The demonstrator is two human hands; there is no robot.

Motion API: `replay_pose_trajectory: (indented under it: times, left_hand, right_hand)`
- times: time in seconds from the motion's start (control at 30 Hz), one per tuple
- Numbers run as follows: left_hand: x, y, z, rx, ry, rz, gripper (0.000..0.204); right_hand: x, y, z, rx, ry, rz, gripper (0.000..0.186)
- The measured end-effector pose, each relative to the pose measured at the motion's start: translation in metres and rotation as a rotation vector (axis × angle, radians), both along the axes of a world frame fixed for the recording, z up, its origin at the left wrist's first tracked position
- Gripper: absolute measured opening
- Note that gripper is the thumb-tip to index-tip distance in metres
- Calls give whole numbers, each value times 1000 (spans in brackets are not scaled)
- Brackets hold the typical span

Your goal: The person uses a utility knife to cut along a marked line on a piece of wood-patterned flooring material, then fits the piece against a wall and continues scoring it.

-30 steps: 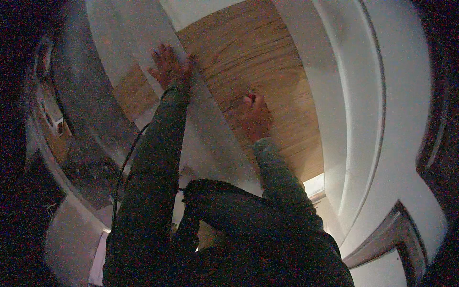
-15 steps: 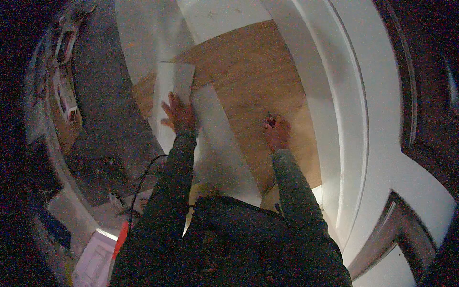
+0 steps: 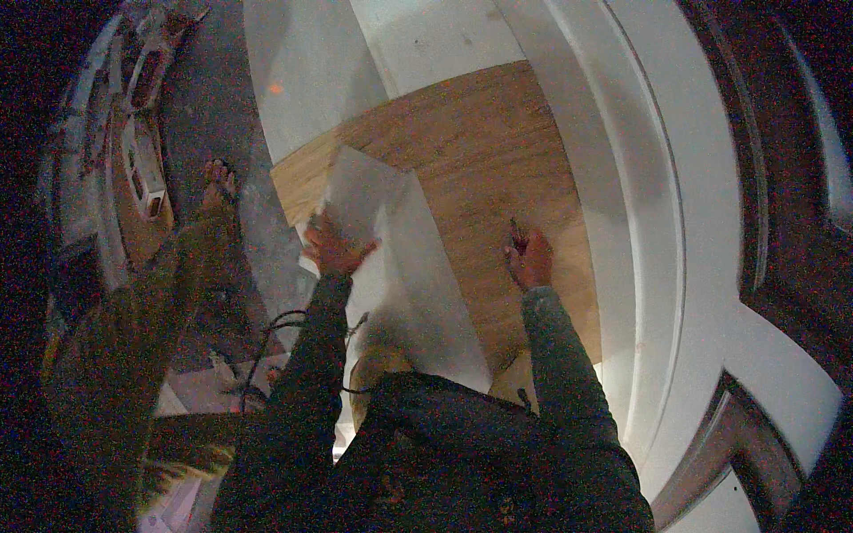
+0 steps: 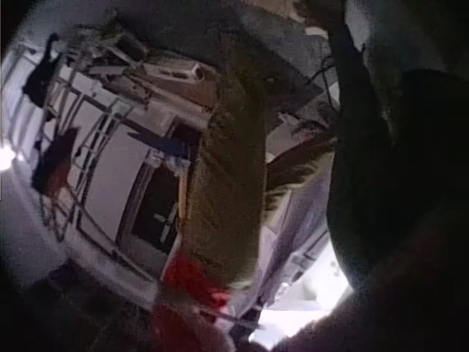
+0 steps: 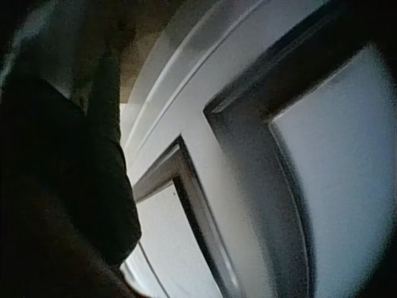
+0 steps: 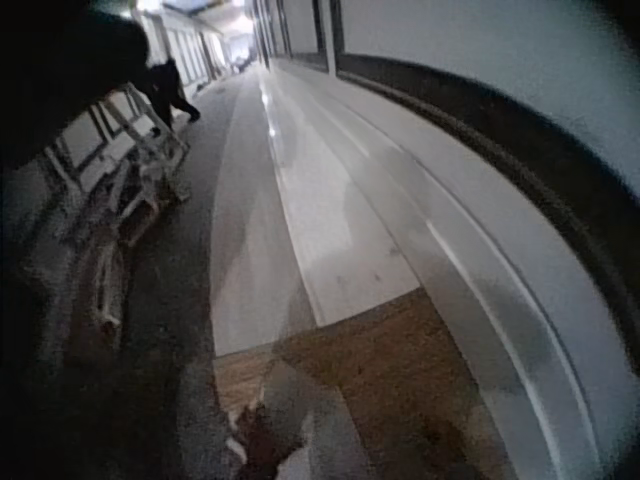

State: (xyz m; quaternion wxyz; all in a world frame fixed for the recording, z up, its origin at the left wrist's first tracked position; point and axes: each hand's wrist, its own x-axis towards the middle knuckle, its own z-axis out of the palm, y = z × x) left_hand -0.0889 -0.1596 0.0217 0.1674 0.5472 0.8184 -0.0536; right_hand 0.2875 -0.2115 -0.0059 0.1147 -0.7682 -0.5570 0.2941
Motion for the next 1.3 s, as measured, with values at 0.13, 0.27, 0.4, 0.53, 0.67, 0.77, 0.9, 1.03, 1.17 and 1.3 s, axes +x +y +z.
replay_pose_trajectory:
  times: [0.13, 0.27, 0.4, 0.53, 0.67, 0.77, 0.9, 1.03, 1.17, 1.3]
  left_hand:
    - [33, -76, -3, -247, 84, -327, 126]
    - [6, -65, -34, 66, 77, -65, 120]
    - [-48, 59, -58, 146, -33, 619, 115]
    - [-121, 108, -104, -82, 52, 444, 112]
    - [-212, 135, -105, 6, 269, 211, 92]
    - [-197, 114, -106, 139, -580, 599, 50]
    - [-165, 93, -62, 146, -1118, 802, 20]
    - [-231, 71, 33, 404, -697, 396, 21]
    - [-172, 8, 127, 388, -899, 572, 28]
    - [-183, -53, 190, 495, -1117, 656, 33]
  right_hand:
    - [2, -5, -6, -76, -9, 6, 49]
    - [-3, -6, -1, 17, 33, 14, 39]
    - [23, -10, -20, 37, -61, 27, 41]
    - [10, 1, 7, -86, 113, -83, 37]
    - [-26, 15, 36, -5, 236, -88, 34]
    - [-10, 12, 32, -50, 250, -140, 40]
    - [22, 0, 17, 10, 116, -40, 41]
    - [-38, 18, 45, -56, -142, 29, 56]
    - [-61, 38, 50, -50, -52, -15, 59]
    - [-133, 85, 41, -138, 1457, -412, 50]
